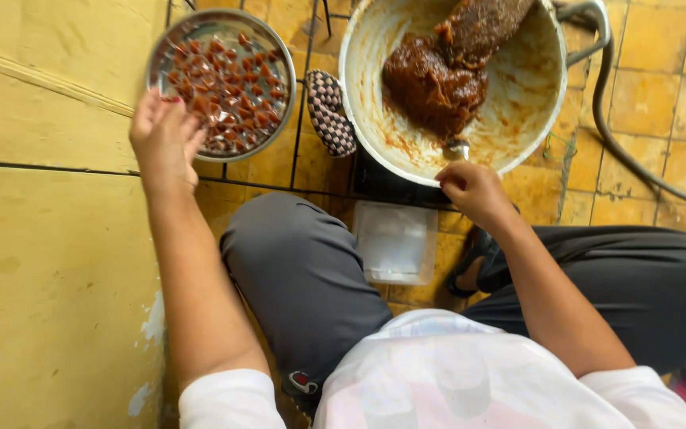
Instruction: Scooping portions of a thick brown paste from a pot and wrapping them in individual plastic wrappers
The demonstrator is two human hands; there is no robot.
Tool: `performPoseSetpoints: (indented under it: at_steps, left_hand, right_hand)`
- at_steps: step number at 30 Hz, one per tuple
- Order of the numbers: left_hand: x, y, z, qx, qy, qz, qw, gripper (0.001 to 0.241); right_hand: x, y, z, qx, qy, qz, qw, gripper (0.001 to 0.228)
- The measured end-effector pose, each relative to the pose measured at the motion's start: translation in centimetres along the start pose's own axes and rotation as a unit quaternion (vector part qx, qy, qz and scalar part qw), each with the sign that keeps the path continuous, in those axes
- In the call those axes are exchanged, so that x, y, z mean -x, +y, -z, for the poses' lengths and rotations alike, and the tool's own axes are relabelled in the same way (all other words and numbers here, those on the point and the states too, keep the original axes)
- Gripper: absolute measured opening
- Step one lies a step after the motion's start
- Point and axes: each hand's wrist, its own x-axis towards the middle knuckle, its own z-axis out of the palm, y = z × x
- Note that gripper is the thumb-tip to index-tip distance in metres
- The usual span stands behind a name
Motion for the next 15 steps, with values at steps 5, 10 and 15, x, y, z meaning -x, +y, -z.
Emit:
performPoseSetpoints:
  at_steps: [5, 10, 15]
  left_hand:
    - [6.5, 5.8, -2.4, -0.033, -0.068, -0.133, 0.988, 0.048]
    - [18.9, 9.8, -6.3, 0.013, -0.147, -0.221, 0.964, 0.049]
    - [21.7, 5.9, -10.0, 0.074, -0.255, -0.173, 0.948, 0.021]
  right_hand:
    - [0.2, 3.7, -8.5, 0.082, -0.336, -0.068, 0.936, 0.026]
    - [1.4, 13.7, -20.5, 0.318, -0.348, 0.088, 0.877, 0.046]
    - [2.2, 15.6, -23.2, 0.465, -0.338, 0.333, 0.747, 0.046]
